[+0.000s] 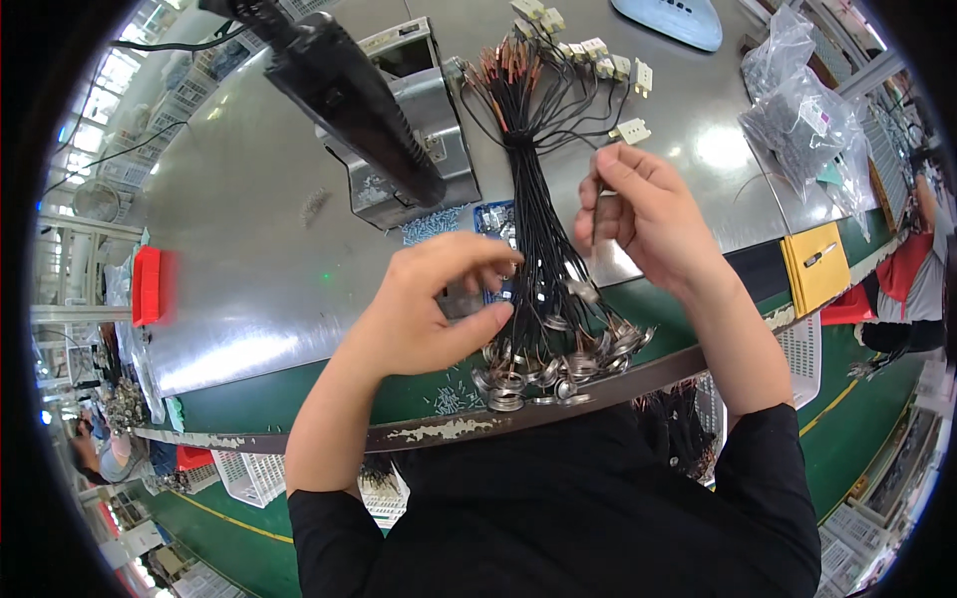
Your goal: Assembling electrical components and wire harnesses at a factory workstation.
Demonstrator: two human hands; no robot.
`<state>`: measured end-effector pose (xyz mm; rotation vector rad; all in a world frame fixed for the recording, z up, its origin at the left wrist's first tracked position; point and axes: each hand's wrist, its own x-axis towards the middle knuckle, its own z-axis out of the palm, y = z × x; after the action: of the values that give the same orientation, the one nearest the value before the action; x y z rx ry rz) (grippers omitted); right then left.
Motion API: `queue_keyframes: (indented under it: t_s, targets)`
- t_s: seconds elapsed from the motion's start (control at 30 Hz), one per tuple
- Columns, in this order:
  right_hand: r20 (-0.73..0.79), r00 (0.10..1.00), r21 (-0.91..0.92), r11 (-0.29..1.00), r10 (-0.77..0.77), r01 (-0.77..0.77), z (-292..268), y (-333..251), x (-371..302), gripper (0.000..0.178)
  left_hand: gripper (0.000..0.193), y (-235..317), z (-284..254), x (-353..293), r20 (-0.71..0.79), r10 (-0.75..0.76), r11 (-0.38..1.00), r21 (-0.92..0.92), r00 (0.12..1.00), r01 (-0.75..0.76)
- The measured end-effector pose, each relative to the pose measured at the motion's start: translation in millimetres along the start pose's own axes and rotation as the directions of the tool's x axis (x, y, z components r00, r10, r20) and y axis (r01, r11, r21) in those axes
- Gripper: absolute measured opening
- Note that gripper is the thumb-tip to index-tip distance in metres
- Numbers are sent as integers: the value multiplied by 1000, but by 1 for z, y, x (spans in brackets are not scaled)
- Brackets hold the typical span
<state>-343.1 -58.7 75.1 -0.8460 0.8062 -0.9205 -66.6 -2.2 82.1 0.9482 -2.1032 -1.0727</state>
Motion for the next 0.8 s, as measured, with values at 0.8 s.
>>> queue_keyframes:
  t_s: [0.8]
  targets:
    - [770, 631, -604, 211, -92, 768, 112, -1, 52, 17, 16, -20, -21, -57, -362, -327, 639, -765, 873, -78]
